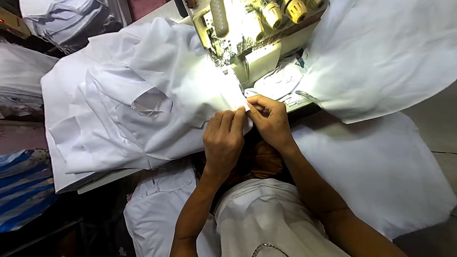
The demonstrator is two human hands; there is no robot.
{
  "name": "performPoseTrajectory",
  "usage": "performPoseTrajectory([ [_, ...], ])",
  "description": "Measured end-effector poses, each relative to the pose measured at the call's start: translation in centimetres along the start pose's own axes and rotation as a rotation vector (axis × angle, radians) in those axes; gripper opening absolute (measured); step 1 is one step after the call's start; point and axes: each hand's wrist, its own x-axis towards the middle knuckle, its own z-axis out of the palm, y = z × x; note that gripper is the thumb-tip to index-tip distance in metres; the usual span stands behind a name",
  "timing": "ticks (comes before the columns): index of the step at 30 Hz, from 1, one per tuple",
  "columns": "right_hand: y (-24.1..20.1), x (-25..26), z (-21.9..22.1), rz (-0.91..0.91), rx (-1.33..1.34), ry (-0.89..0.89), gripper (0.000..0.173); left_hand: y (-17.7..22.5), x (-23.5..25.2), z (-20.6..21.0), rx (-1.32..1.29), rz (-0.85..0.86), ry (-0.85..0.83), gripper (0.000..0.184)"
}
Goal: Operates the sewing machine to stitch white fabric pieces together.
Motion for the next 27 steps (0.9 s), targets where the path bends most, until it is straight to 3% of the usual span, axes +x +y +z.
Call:
performPoseTrajectory([
  [13, 0.0, 0.4, -0.5, 0.030, 0.019, -0.002, 0.006, -0.7, 1.4, -0.2, 0.008, 0.024, -0.087, 0.019],
  [23, 0.2, 2.9, -1.7, 0.127, 0.285, -0.196, 0.036, -0.8, -0.1, 1.0, -0.018, 0.075, 0.013, 0.019],
  [27, 0.3, 4.4, -0.8, 0.083, 0.088, -0.170, 0.023, -1.9, -0.5, 1.2, -0.076, 0.179, 0.035, 0.017],
])
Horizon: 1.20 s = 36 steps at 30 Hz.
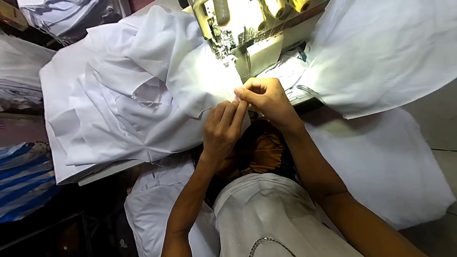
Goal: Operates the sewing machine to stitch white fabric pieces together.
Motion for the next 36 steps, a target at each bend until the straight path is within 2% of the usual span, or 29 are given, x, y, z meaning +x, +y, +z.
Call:
performPoseTrajectory([
  [2, 0.0, 0.4, 0.0, -0.017, -0.052, 0.008, 0.018, -1.4, -0.8, -1.0, -0.017, -0.047, -0.037, 0.017],
  [3, 0.0, 0.5, -0.2, -0.028, -0.067, 0.011, 0.018, -2.7, -1.6, -2.0, 0.010, -0.123, -0.062, 0.022],
  [6, 0.2, 0.3, -0.7, -0.057, -0.109, 0.019, 0.017, -8.5, -5.2, -5.8, 0.127, -0.394, -0.189, 0.056],
  [7, 0.2, 0.1, -0.8, -0.063, -0.103, 0.025, 0.016, -10.8, -6.6, -6.8, 0.131, -0.427, -0.204, 0.052],
  [9, -0.2, -0.8, -0.9, -0.065, -0.084, 0.026, 0.015, -14.2, -8.9, -8.4, 0.099, -0.404, -0.154, 0.025],
  [10, -0.5, -1.1, -0.8, -0.056, -0.071, 0.029, 0.014, -15.3, -9.2, -9.4, 0.087, -0.391, -0.120, 0.018],
  [13, -0.9, -1.4, -0.3, -0.028, -0.035, 0.060, 0.012, -18.0, -6.8, -13.5, 0.121, -0.365, -0.108, 0.019],
  [15, -0.9, -1.5, 0.3, -0.029, -0.031, 0.068, 0.012, -19.5, -2.3, -15.5, 0.186, -0.307, -0.114, 0.022],
  [17, -1.0, -1.7, 1.1, -0.029, -0.026, 0.078, 0.014, -21.0, 1.8, -15.5, 0.250, -0.272, -0.182, 0.023],
  [18, -1.0, -1.7, 1.4, -0.029, -0.029, 0.083, 0.015, -21.3, 3.4, -15.0, 0.266, -0.286, -0.272, 0.023],
  [20, -0.8, -1.7, 2.1, -0.022, -0.046, 0.107, 0.017, -20.0, 5.4, -13.7, 0.261, -0.333, -0.440, 0.024],
  [21, -0.7, -1.7, 2.1, -0.020, -0.053, 0.114, 0.017, -18.1, 5.9, -12.9, 0.233, -0.325, -0.456, 0.027],
  [25, -0.6, -3.0, 1.6, -0.016, 0.001, 0.102, 0.014, -6.9, 3.9, -8.1, -0.014, -0.112, -0.427, 0.056],
  [27, -0.7, -3.2, 1.2, -0.024, 0.027, 0.079, 0.010, -3.6, 2.6, -4.7, 0.007, 0.020, -0.361, 0.047],
  [30, -0.7, -3.1, 0.8, -0.047, 0.044, 0.037, 0.006, -3.0, 2.2, -2.3, 0.139, 0.125, -0.254, 0.034],
  [33, -0.4, -2.4, 0.7, -0.044, 0.079, 0.030, 0.008, -3.5, 3.0, -2.0, 0.121, 0.156, -0.186, 0.022],
  [36, -0.4, -2.4, 0.7, -0.034, 0.100, 0.026, 0.010, -4.1, 4.8, -3.2, -0.084, -0.006, -0.146, 0.019],
])
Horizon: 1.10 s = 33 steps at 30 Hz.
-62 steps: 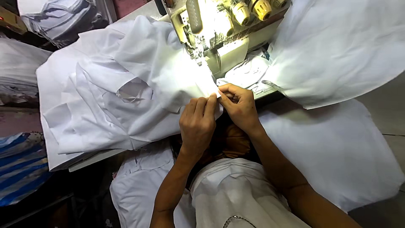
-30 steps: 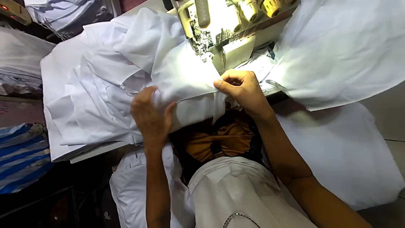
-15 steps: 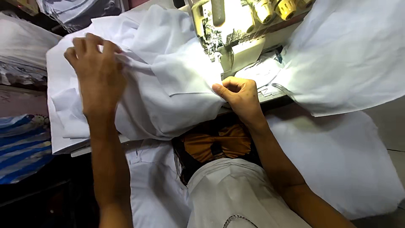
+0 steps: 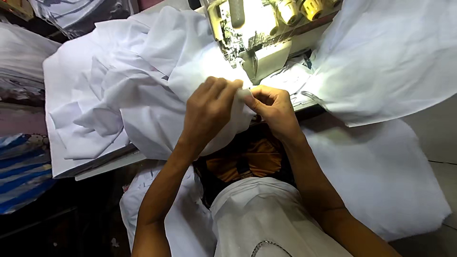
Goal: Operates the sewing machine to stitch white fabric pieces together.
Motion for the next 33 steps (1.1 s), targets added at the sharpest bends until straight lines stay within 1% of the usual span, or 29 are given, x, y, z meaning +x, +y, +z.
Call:
performPoseTrajectory([
  [2, 0.0, -0.1, 0.1, 0.006, 0.004, 0.011, 0.010, -0.5, 1.2, -1.3, -0.121, -0.109, 0.039, 0.016],
  [4, 0.0, -0.4, 0.3, 0.024, 0.017, 0.022, 0.010, -0.9, 1.8, -2.1, -0.163, -0.137, 0.071, 0.014],
  [5, -0.1, -0.5, 0.3, 0.030, 0.026, 0.025, 0.011, -0.8, 1.7, -2.4, -0.161, -0.131, 0.069, 0.014],
  [7, 0.0, -0.7, 0.4, 0.042, 0.060, 0.040, 0.012, 0.4, 0.7, -2.9, -0.144, -0.086, -0.010, 0.014],
  [9, -0.1, -0.9, 0.3, 0.047, 0.071, 0.050, 0.014, 1.5, -0.1, -2.4, -0.112, -0.063, -0.043, 0.014],
  [15, 0.6, -1.1, -0.2, 0.076, 0.121, 0.058, 0.017, 2.5, -2.1, 1.1, 0.013, -0.036, -0.001, 0.018],
  [19, 0.5, -1.0, -0.5, 0.102, 0.184, 0.029, 0.020, 2.8, -2.6, 1.7, 0.050, 0.029, 0.062, 0.018],
  [23, 0.1, -0.9, -0.6, 0.144, 0.251, 0.008, 0.028, 2.4, -3.3, 2.4, 0.054, 0.139, 0.071, 0.018],
  [25, -0.2, -0.9, -0.6, 0.160, 0.245, 0.013, 0.028, 2.3, -3.6, 2.6, 0.076, 0.175, 0.067, 0.017],
  [27, -0.4, -0.8, -0.4, 0.149, 0.185, 0.030, 0.026, 2.0, -3.6, 2.6, 0.089, 0.200, 0.064, 0.016],
  [30, -0.2, -0.1, -0.2, 0.092, 0.105, 0.051, 0.021, 1.5, -3.7, 2.6, 0.067, 0.208, 0.069, 0.016],
  [33, 0.1, 1.0, -0.3, 0.086, 0.123, 0.038, 0.017, 1.0, -3.4, 2.1, -0.023, 0.097, 0.050, 0.018],
])
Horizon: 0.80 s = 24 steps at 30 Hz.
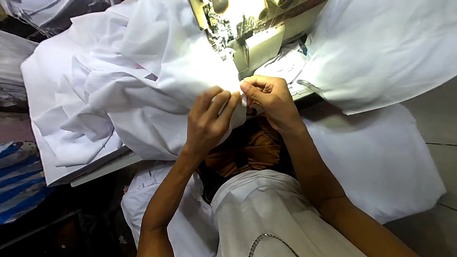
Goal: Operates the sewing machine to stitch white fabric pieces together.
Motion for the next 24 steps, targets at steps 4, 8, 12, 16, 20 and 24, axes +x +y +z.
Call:
performPoseTrajectory([
  [4, -0.1, -0.3, 0.0, -0.027, -0.069, -0.023, 0.018, -0.1, 1.5, -1.7, -0.175, -0.202, 0.011, 0.017],
  [8, -0.3, -0.5, 0.9, -0.066, -0.152, 0.025, 0.018, 0.1, 3.4, -1.7, -0.167, -0.277, 0.120, 0.017],
  [12, -0.3, -1.4, 1.0, -0.077, -0.224, 0.083, 0.013, 1.4, 3.2, -1.5, -0.060, -0.206, 0.083, 0.019],
  [16, 0.3, -1.3, 0.9, -0.102, -0.225, 0.113, 0.009, 1.3, 1.9, 0.5, 0.007, -0.133, 0.112, 0.017],
  [20, 0.6, -1.1, 0.8, -0.105, -0.203, 0.110, 0.012, 0.9, 0.9, 1.7, 0.028, -0.087, 0.148, 0.016],
  [24, 0.6, -1.0, 0.8, -0.103, -0.181, 0.102, 0.012, 0.6, 0.8, 1.9, 0.022, -0.074, 0.157, 0.016],
])
